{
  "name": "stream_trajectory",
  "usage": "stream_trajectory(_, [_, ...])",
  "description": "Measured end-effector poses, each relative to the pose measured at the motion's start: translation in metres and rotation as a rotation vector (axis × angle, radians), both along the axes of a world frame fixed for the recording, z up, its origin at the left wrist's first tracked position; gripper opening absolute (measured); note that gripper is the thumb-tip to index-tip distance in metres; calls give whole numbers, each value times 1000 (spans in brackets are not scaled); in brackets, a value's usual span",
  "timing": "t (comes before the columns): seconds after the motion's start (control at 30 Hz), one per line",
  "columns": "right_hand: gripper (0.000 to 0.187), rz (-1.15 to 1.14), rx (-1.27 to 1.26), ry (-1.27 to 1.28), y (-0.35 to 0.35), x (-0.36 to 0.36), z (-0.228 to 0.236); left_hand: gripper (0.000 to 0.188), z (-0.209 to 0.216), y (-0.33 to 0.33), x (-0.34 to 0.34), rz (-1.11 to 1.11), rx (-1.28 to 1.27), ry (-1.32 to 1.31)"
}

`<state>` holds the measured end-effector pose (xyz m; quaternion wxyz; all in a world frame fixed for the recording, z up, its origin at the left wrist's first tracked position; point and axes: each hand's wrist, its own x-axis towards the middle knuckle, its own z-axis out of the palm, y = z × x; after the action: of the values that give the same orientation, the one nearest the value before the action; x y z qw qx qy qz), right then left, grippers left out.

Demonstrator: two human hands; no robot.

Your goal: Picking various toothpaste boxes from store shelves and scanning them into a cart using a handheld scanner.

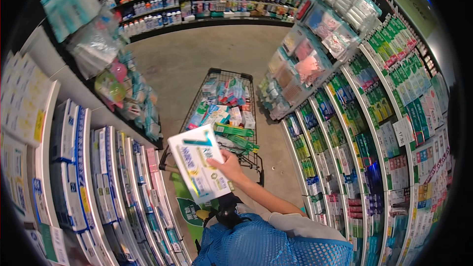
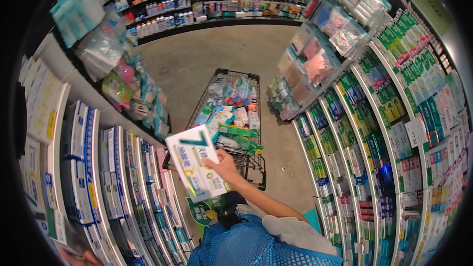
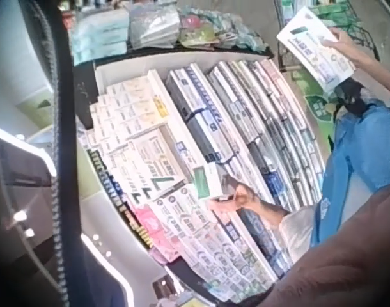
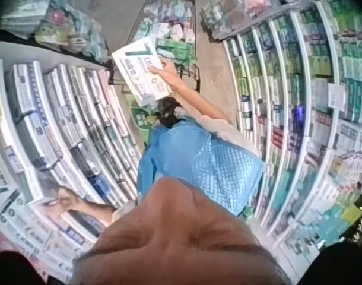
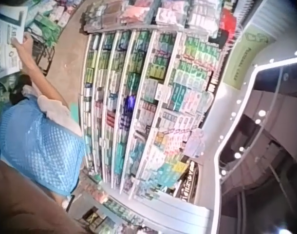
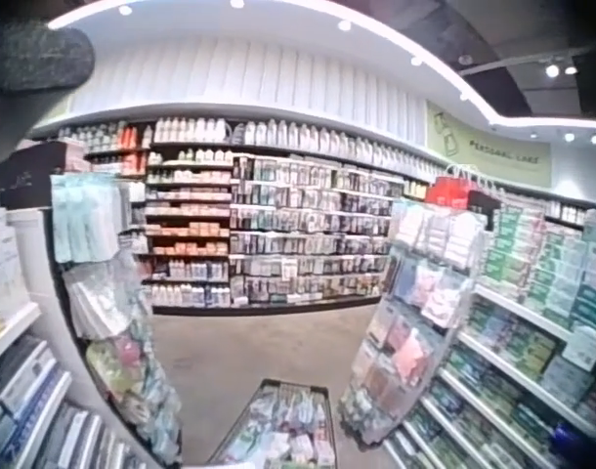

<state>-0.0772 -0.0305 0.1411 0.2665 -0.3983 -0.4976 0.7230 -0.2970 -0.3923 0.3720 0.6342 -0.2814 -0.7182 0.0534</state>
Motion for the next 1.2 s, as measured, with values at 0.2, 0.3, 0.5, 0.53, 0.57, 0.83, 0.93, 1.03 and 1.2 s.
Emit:
stream_trajectory(0.2, [41,-430,299,-189,161,37,-60,53,-144,112,23,-494,810,-1662])
stream_trajectory(0.3, [53,-485,497,-352,254,35,-101,52,-176,168,26,-551,930,-1927])
stream_trajectory(0.5, [58,-436,336,-638,366,-53,-159,49,-207,236,44,-502,1086,-2091])
stream_trajectory(0.53, [57,-476,278,-737,379,-61,-167,49,-212,241,48,-454,1061,-2104])
stream_trajectory(0.57, [57,-473,277,-728,387,-73,-178,49,-215,246,49,-403,1037,-2108])
stream_trajectory(0.83, [95,-217,305,-793,383,-129,-211,43,-218,249,44,-372,986,-2109])
stream_trajectory(0.93, [84,-153,882,-931,374,-82,-221,57,-228,276,47,-334,939,-2206])
stream_trajectory(1.03, [55,-133,1038,-691,321,-48,-194,42,-234,313,33,-538,780,-2290])
stream_trajectory(1.2, [23,-10,762,-475,167,34,-124,42,-292,416,-1,-762,296,-2204])
